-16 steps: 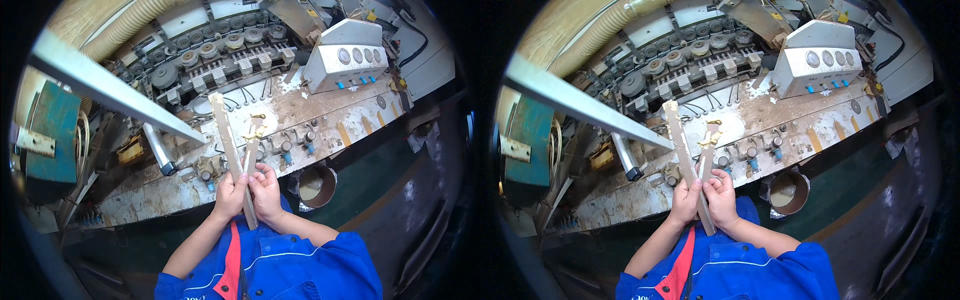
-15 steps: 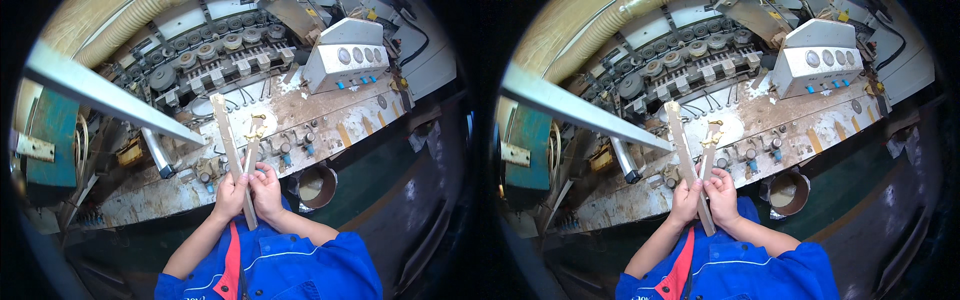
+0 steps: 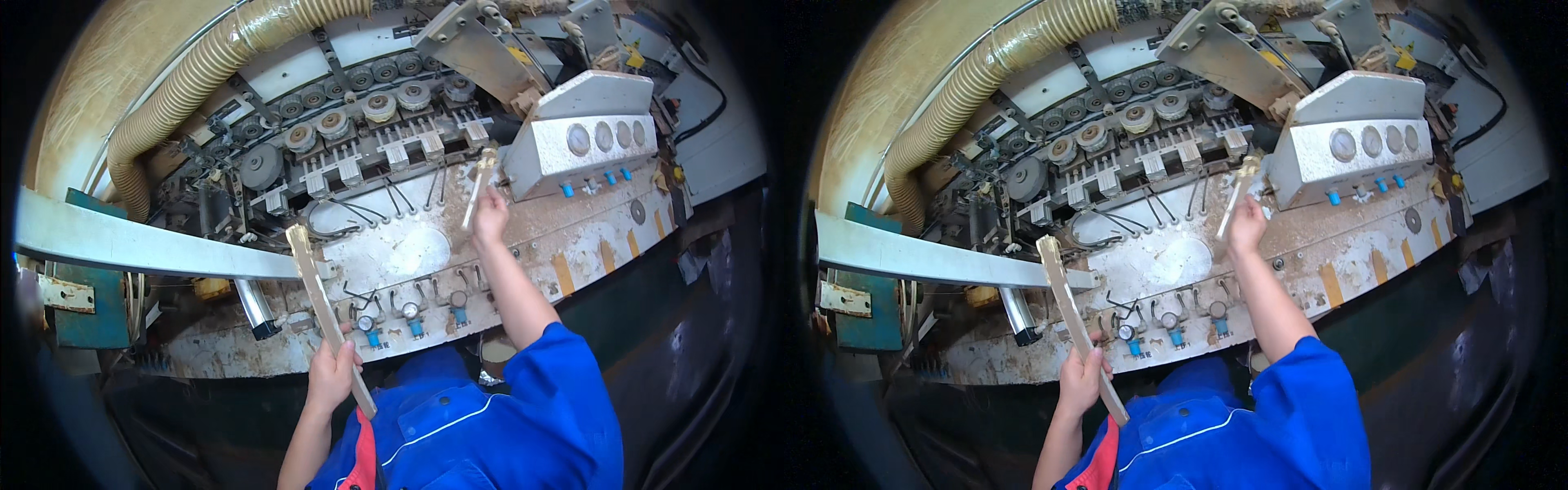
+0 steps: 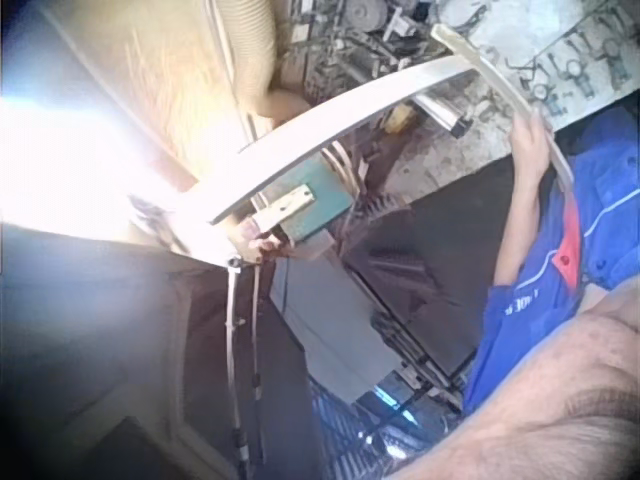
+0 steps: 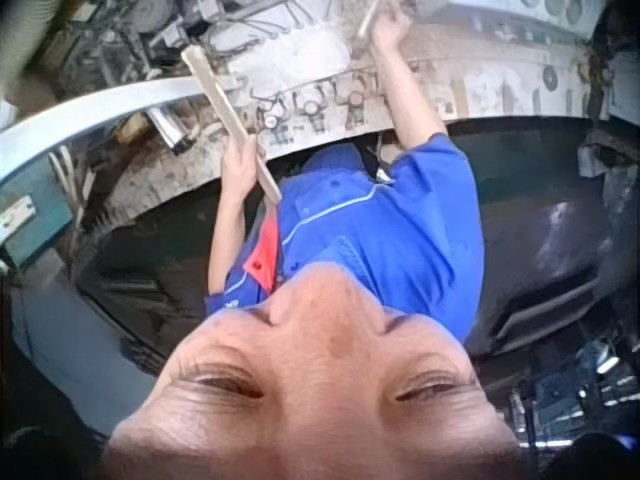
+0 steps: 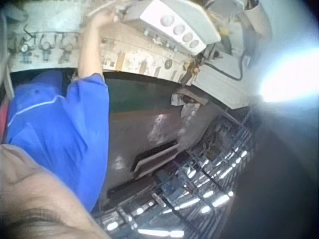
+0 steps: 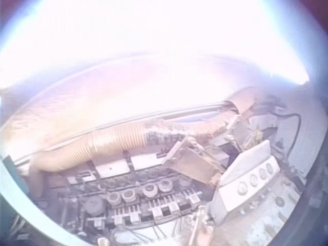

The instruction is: The person operates a woodworking machine, feeding wooden strips into rollers and adjusting components. They handle multiple wooden pieces, aligning them with the machine and making adjustments to the internal mechanisms.

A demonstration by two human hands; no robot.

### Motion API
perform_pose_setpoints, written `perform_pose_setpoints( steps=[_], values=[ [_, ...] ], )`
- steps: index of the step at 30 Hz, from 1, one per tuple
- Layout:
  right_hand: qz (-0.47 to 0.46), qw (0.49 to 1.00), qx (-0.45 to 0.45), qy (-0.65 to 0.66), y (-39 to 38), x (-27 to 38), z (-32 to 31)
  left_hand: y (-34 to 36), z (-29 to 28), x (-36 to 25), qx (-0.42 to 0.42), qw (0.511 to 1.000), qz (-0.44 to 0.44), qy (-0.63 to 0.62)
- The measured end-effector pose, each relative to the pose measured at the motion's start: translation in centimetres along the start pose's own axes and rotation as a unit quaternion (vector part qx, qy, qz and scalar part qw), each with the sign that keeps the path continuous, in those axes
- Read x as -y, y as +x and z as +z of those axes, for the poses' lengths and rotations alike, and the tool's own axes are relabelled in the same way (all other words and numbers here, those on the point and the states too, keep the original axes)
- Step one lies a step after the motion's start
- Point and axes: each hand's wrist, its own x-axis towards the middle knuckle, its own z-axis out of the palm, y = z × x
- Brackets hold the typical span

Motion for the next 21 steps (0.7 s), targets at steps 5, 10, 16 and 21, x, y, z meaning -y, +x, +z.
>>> perform_pose_setpoints(
  steps=[5,10,16,21],
  values=[
    [0.009,1.0,-0.024,0.002,10.3,0.2,4.5,-0.9,0.5,-1.1,-0.024,0.999,-0.028,0.039],
    [0.218,0.948,0.028,0.23,9.9,-1.2,3.0,0.0,0.6,2.0,0.0,0.996,-0.022,0.089],
    [0.282,0.886,0.369,-0.016,-16.9,4.0,0.3,1.1,1.3,-0.3,-0.049,0.989,0.029,0.133],
    [0.268,0.803,0.511,0.147,-25.6,7.1,-0.3,2.5,3.3,-0.7,0.018,0.991,0.085,0.099]
  ],
)
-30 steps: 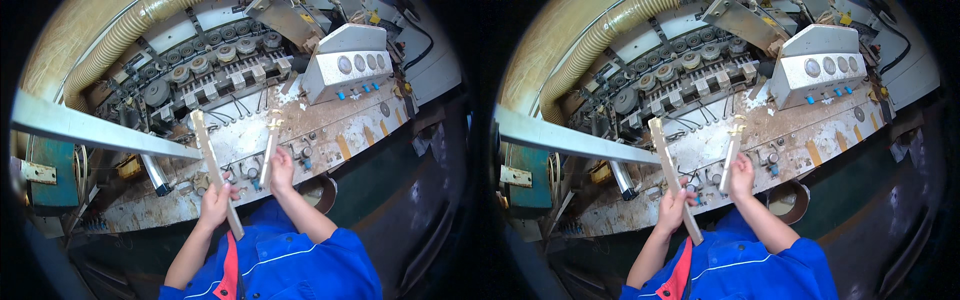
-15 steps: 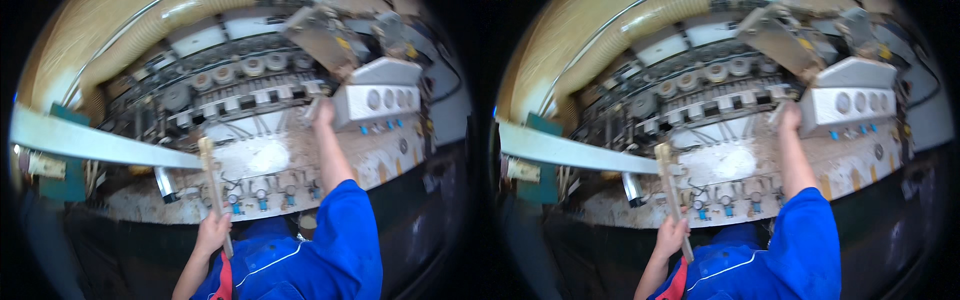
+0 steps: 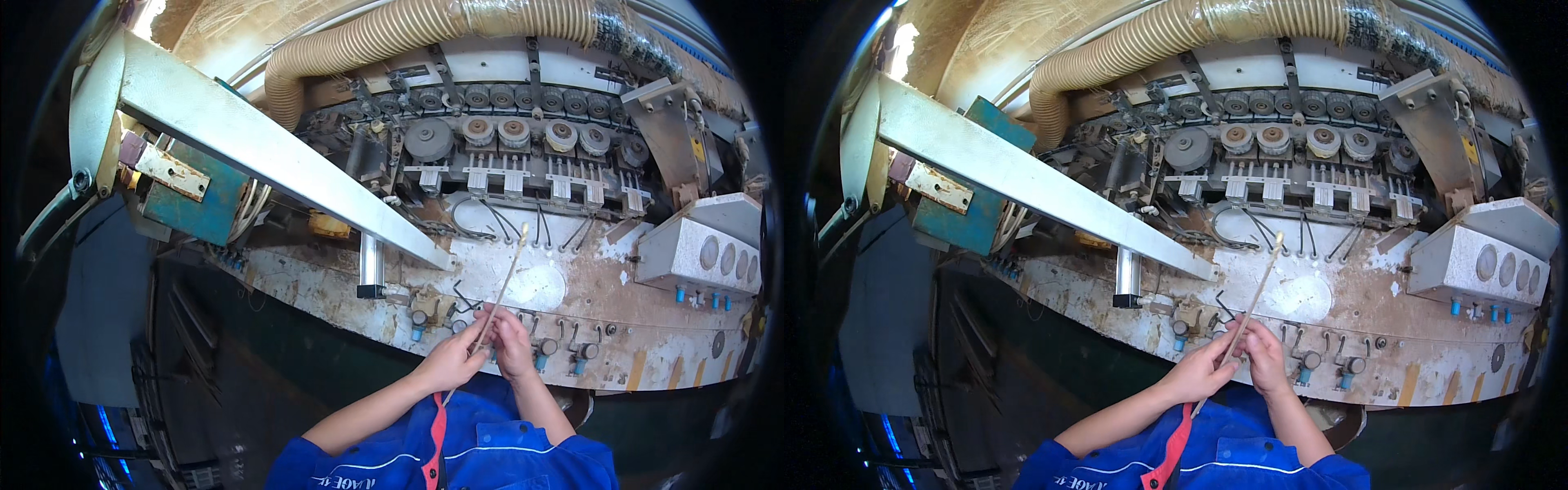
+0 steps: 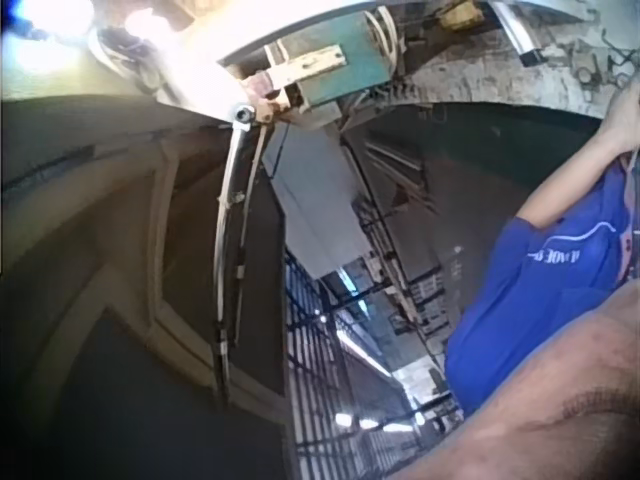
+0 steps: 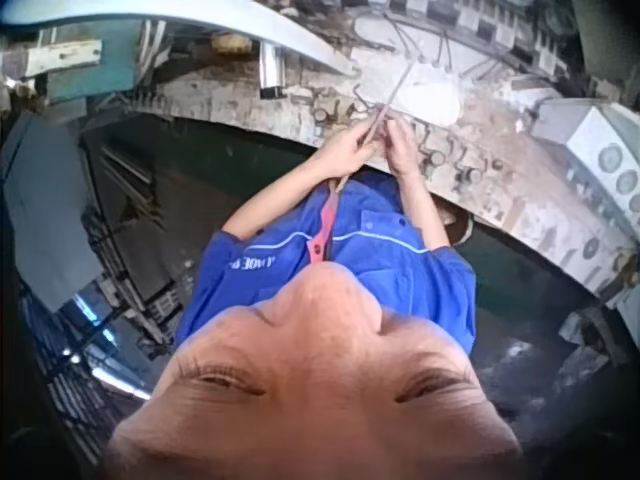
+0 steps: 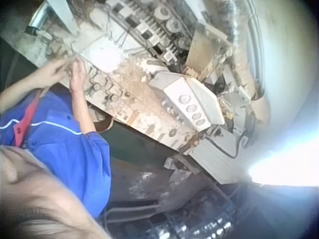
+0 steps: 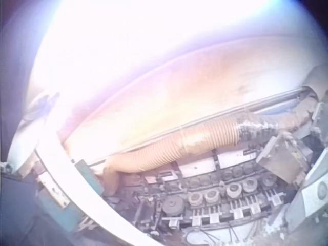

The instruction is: The person operates a woodworking machine, feeding wooden strips into rollers and adjusting components. They handle multiple wooden pieces, aligning them with the machine and making adjustments to the internal mechanisms.

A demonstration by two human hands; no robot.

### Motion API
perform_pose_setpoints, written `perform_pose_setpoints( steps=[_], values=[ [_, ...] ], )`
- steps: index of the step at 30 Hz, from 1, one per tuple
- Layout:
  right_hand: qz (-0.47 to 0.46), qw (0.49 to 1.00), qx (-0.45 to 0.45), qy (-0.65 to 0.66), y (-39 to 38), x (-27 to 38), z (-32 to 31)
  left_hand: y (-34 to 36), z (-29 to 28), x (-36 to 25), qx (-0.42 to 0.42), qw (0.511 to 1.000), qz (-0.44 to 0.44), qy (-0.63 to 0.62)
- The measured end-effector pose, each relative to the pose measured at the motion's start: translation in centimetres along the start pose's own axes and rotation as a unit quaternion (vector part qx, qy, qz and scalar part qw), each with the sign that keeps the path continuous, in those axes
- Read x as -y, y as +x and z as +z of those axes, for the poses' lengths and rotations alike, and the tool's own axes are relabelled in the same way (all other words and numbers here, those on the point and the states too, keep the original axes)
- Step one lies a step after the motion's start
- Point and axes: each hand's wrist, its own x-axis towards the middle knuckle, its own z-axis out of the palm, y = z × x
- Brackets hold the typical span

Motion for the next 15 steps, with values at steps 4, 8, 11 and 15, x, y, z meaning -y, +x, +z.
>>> perform_pose_setpoints(
  steps=[4,8,11,15],
  values=[
    [0.03,0.983,-0.178,-0.022,2.3,0.1,-1.8,-1.8,-2.1,1.5,0.03,0.999,-0.028,-0.01],
    [-0.008,0.954,-0.284,-0.098,5.0,-0.8,-5.6,-5.4,-8.4,4.2,-0.179,0.979,-0.062,-0.075],
    [-0.034,0.928,-0.354,-0.11,6.3,-2.4,-6.1,-4.8,-15.1,5.6,-0.344,0.925,-0.077,-0.144],
    [-0.047,0.896,-0.434,-0.08,7.7,-6.8,-6.7,0.7,-22.8,7.1,-0.38,0.924,0.006,-0.038]
  ],
)
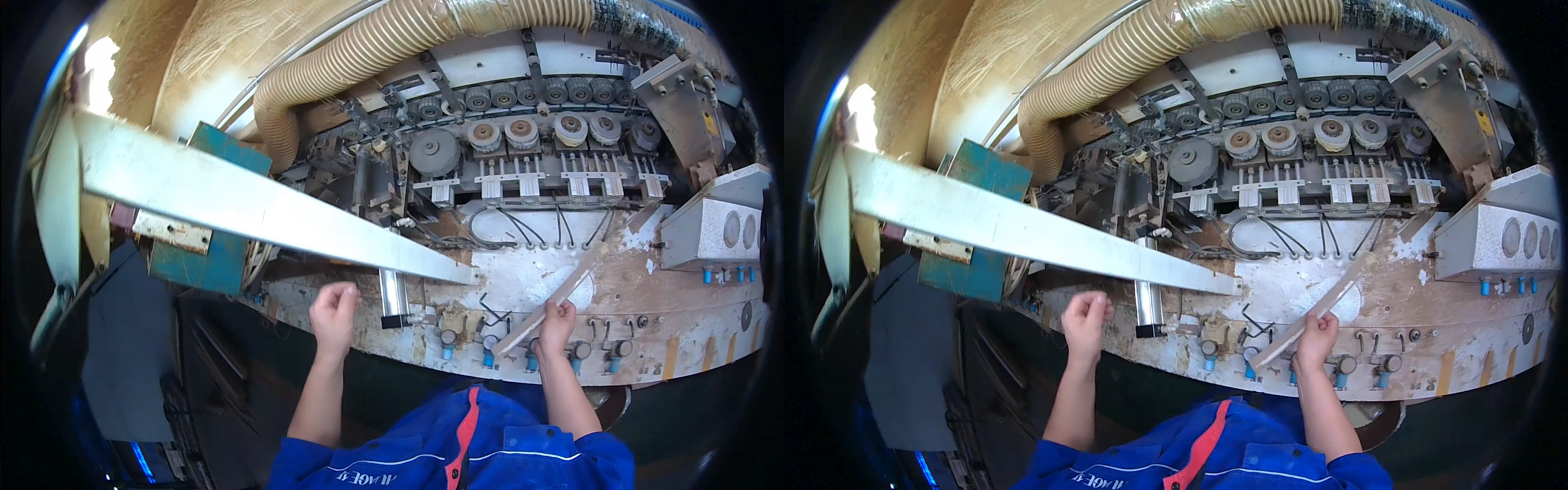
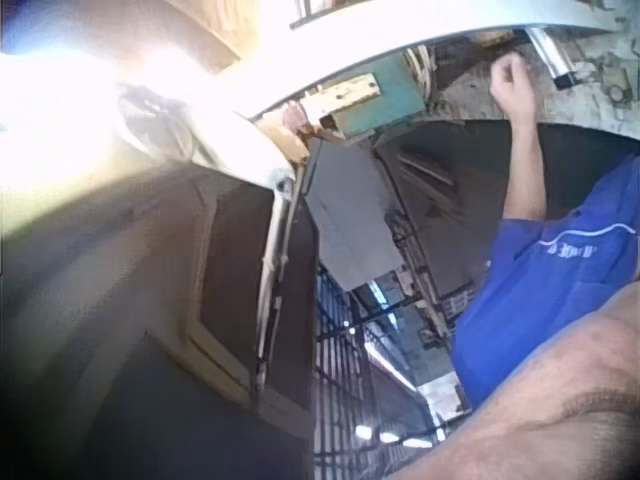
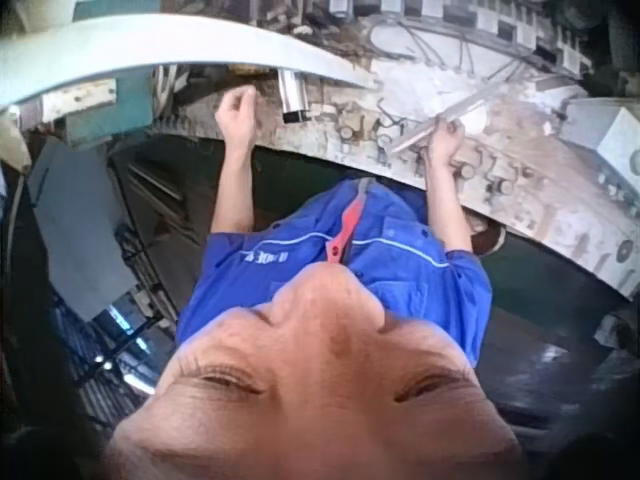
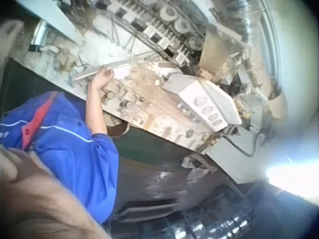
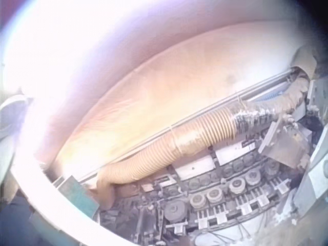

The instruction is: The person operates a woodworking machine, feeding wooden strips into rollers and adjusting components. They handle multiple wooden pieces, aligning them with the machine and making adjustments to the internal mechanisms.

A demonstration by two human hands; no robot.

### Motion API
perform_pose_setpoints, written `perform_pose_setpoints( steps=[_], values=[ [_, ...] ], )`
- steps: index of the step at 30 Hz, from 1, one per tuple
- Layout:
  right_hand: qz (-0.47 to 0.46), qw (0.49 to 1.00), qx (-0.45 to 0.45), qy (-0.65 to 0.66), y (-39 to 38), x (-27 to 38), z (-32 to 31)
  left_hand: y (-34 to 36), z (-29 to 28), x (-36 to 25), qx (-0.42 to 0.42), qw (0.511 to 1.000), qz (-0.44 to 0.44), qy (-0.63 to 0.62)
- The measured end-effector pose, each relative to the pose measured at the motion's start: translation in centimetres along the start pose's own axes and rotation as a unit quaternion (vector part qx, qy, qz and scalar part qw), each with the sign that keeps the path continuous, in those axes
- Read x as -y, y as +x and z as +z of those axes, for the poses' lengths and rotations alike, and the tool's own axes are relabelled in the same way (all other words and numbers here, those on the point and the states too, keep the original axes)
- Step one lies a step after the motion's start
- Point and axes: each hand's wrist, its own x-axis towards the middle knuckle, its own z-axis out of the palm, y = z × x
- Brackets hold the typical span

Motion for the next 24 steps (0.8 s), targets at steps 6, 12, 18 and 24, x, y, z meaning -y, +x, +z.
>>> perform_pose_setpoints(
  steps=[6,12,18,24],
  values=[
    [-0.163,0.955,-0.155,-0.192,2.8,0.2,0.9,16.1,5.0,-1.8,0.001,0.976,0.142,0.162],
    [-0.224,0.8,-0.353,-0.431,9.3,2.4,-1.3,26.9,10.7,-1.5,0.031,0.953,0.186,0.236],
    [-0.173,0.722,-0.483,-0.464,14.4,-4.2,-4.4,31.8,13.1,0.4,0.035,0.89,0.134,0.435],
    [-0.148,0.704,-0.492,-0.49,15.6,-5.0,-4.8,33.7,14.7,0.5,0.063,0.793,0.243,0.556]
  ],
)
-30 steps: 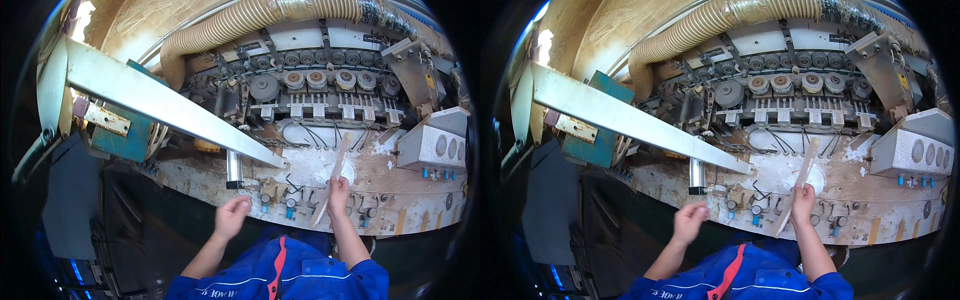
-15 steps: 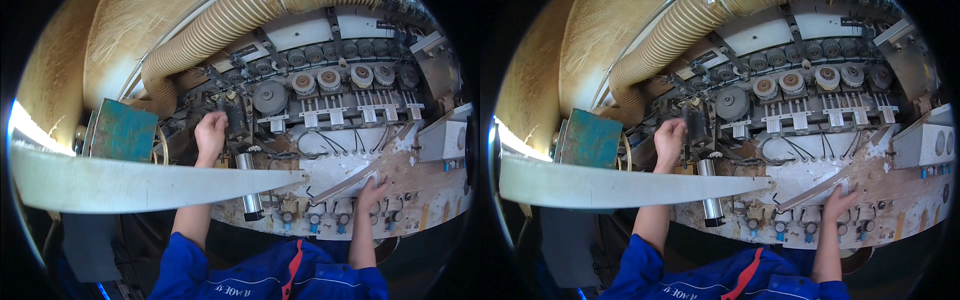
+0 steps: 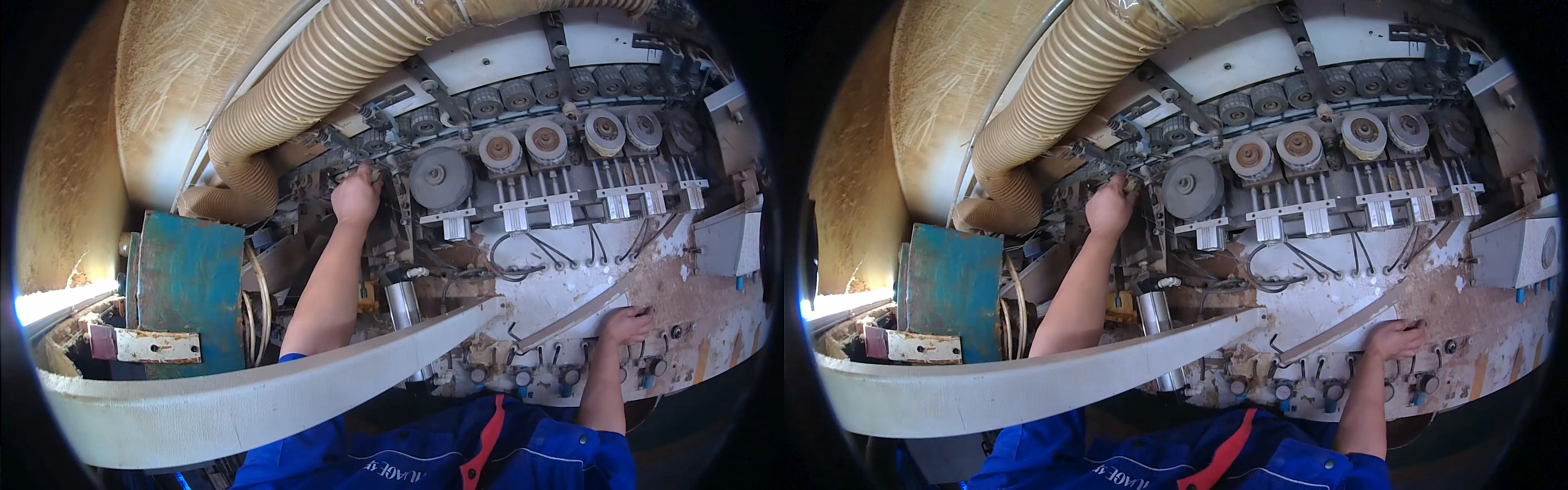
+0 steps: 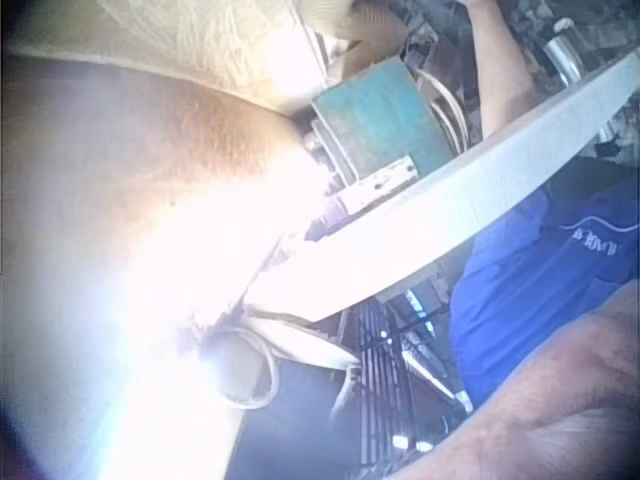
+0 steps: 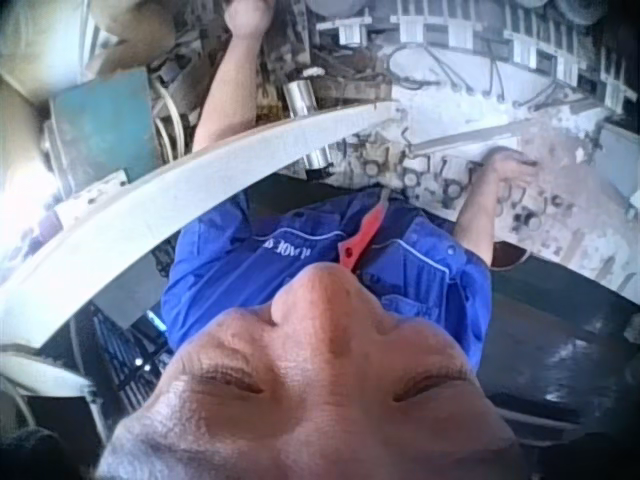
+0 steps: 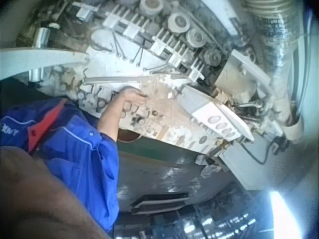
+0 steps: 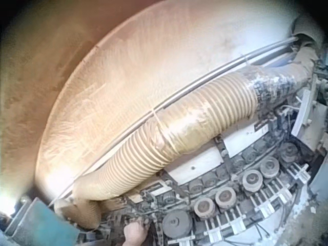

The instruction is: The person operates a woodworking machine, feeding wooden strips into rollers and adjusting components. They handle multiple wooden pieces, aligning them with the machine and making adjustments to the internal mechanisms.

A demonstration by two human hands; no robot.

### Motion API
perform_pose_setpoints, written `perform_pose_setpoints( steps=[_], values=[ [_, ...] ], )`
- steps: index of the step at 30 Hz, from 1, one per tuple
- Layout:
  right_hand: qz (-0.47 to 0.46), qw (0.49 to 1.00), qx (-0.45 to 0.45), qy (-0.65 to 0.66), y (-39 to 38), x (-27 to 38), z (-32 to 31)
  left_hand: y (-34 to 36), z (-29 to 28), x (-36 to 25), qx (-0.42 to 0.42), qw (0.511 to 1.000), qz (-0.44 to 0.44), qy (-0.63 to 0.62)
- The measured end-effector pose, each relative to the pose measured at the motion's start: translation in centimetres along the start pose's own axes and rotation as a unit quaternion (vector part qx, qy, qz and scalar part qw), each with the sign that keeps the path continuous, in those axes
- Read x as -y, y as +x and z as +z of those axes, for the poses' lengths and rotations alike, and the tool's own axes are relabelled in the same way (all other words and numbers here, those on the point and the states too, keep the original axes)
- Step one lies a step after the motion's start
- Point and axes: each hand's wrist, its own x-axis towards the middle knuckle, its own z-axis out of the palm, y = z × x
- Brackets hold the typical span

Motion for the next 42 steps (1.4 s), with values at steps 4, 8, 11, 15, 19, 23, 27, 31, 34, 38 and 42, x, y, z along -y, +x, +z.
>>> perform_pose_setpoints(
  steps=[4,8,11,15,19,23,27,31,34,38,42],
  values=[
    [-0.003,1.0,-0.007,0.001,-0.5,1.6,-1.2,1.5,1.0,0.2,0.063,0.997,0.009,0.053],
    [0.004,1.0,-0.012,-0.021,-0.6,2.6,-1.6,2.7,1.9,0.2,0.099,0.99,-0.008,0.1],
    [-0.005,0.998,-0.027,-0.048,-0.8,2.6,-1.5,2.9,2.1,0.0,0.109,0.987,0.003,0.116],
    [0.005,0.998,-0.026,-0.061,-0.9,3.2,-1.8,2.9,2.5,0.3,0.092,0.989,0.024,0.118],
    [0.003,0.998,-0.023,-0.065,-1.0,3.0,-1.3,2.2,2.1,1.5,0.068,0.991,0.056,0.097],
    [0.004,0.998,-0.014,-0.067,-1.0,3.4,-1.6,-0.4,-0.3,1.7,0.035,0.997,0.06,0.039],
    [0.012,0.998,-0.012,-0.064,-1.0,3.9,-2.2,-3.5,-1.3,0.9,-0.074,0.995,0.03,-0.067],
    [0.015,0.997,0.001,-0.081,-0.7,3.1,-2.1,-3.7,-1.8,0.6,-0.119,0.967,-0.046,-0.22],
    [0.015,0.998,0.014,-0.065,-0.7,3.5,-2.0,-3.7,-2.4,1.4,-0.066,0.952,-0.136,-0.267],
    [0.0,0.998,-0.005,-0.066,-1.0,3.5,-1.9,-2.9,-3.4,1.3,0.012,0.941,-0.154,-0.3],
    [-0.004,0.996,-0.008,-0.085,-1.0,3.6,-1.9,-2.3,-2.4,1.9,0.03,0.91,-0.156,-0.382]
  ],
)
